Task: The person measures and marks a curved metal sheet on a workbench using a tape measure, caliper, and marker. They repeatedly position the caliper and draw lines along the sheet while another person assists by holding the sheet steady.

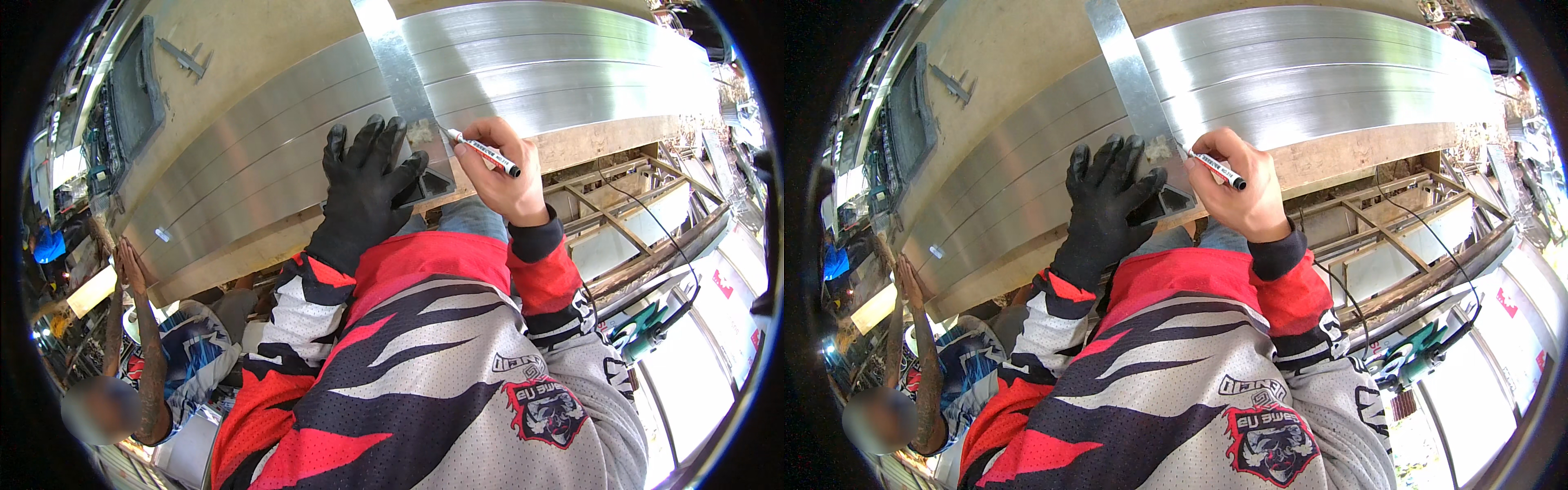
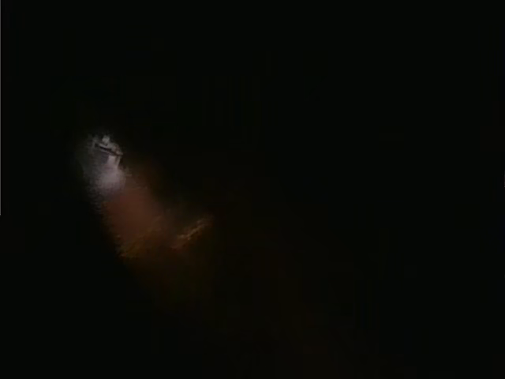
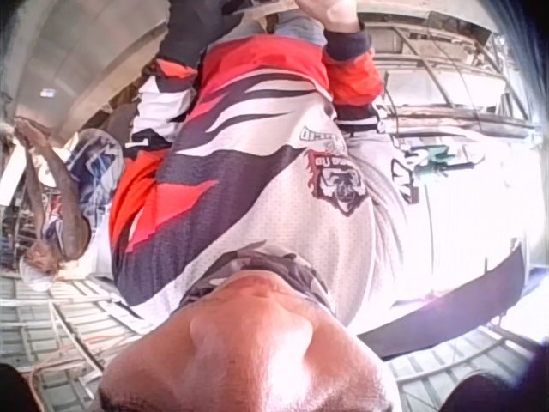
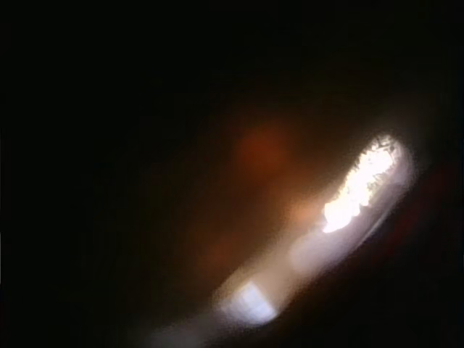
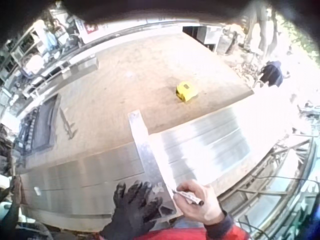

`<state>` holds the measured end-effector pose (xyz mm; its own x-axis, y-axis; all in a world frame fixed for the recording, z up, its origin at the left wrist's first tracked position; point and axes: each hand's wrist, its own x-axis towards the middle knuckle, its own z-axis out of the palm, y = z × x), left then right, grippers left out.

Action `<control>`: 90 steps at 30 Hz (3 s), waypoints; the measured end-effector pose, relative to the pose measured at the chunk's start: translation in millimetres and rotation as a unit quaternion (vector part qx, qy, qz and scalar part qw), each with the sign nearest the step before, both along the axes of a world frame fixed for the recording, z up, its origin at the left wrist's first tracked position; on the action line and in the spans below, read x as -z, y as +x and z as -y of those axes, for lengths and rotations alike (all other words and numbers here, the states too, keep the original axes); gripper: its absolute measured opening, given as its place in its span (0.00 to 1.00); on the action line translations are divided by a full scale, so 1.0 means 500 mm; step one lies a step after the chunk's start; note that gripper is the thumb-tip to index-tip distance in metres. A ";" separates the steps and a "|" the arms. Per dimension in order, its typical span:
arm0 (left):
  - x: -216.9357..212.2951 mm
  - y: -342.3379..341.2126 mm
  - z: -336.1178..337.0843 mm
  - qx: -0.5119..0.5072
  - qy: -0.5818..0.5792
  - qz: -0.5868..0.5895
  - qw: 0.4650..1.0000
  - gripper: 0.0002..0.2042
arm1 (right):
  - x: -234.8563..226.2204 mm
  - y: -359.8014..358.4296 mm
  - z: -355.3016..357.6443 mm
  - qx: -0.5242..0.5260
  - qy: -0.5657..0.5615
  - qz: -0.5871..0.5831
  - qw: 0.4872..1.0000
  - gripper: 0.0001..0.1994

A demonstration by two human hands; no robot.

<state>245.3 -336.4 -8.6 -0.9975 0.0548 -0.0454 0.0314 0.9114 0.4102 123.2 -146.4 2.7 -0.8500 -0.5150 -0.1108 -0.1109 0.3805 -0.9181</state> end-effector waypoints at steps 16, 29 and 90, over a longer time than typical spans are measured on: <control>0.002 0.001 0.002 0.001 -0.008 -0.002 1.000 0.35 | -0.026 0.012 -0.031 -0.045 0.022 0.021 0.999 0.06; -0.011 -0.005 0.002 -0.006 0.023 -0.005 1.000 0.31 | 0.018 -0.139 0.126 0.040 -0.050 -0.029 0.998 0.09; -0.161 -0.012 -0.039 -0.035 0.183 -0.097 0.978 0.31 | -0.077 -0.132 -0.217 0.245 -0.169 0.008 0.955 0.10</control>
